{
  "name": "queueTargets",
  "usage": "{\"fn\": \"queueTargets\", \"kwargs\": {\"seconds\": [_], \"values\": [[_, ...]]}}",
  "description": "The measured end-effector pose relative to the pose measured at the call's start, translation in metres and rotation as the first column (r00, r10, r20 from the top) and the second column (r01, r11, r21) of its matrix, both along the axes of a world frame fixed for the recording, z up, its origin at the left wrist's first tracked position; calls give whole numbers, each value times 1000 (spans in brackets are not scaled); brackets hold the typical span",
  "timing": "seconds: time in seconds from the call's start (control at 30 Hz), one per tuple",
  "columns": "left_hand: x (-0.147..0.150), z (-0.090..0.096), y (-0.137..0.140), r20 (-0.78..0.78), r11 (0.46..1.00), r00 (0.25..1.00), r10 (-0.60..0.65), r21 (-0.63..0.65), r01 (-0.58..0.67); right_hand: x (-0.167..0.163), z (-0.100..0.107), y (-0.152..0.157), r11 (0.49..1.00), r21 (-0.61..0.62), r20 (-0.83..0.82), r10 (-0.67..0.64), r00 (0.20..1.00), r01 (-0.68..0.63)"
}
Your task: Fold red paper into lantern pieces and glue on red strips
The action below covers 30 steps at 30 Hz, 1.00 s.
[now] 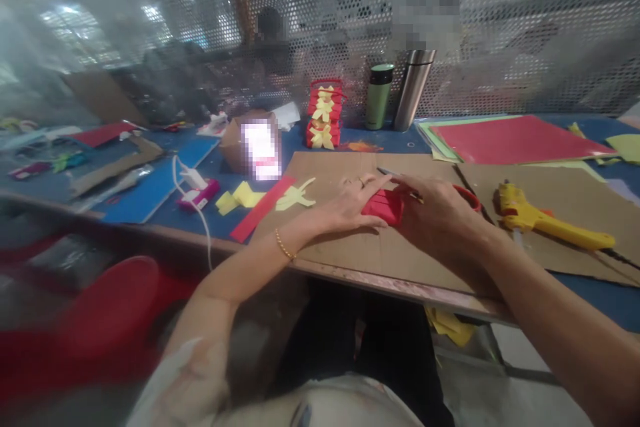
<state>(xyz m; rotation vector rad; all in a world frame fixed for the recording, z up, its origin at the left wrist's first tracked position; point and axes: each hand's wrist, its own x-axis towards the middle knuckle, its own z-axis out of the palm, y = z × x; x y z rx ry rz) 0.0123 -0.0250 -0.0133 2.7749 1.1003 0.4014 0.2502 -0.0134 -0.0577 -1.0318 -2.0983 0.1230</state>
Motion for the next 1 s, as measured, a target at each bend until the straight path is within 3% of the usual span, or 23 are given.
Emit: {"fn": "queueTargets", "kwargs": {"seconds": [0.07,0.17,0.23,0.3,0.4,0.47,0.57,0.63,0.9,1.0], "values": [[-9,7,3,27,983,993,116,140,-119,-2,-1,2,999,25,22,-25,999,25],[-35,18,7,47,858,904,426,297,-420,-7,1,6,992,62,40,-114,993,111],[-57,23,8,-99,778,788,608,271,-566,-9,5,8,986,85,37,-145,989,141],[-77,24,6,-260,710,661,703,209,-672,-11,11,6,983,123,-12,-136,991,136],[-98,23,-1,-334,659,583,741,189,-728,-13,23,-9,990,138,-50,-8,999,15],[-105,23,-8,-315,649,583,749,172,-741,-17,28,-23,987,81,-18,140,990,-138],[-109,24,-16,-270,636,589,761,137,-759,-28,27,-39,933,-19,75,359,930,-359],[-109,23,-18,-244,631,592,768,138,-763,-35,22,-42,906,-63,149,423,894,-418],[-107,22,-10,-316,583,514,797,181,-792,-39,2,-15,967,-16,166,255,953,-256],[-110,24,-11,-261,557,499,826,254,-790,-39,0,-7,975,-35,157,220,963,-217]]}}
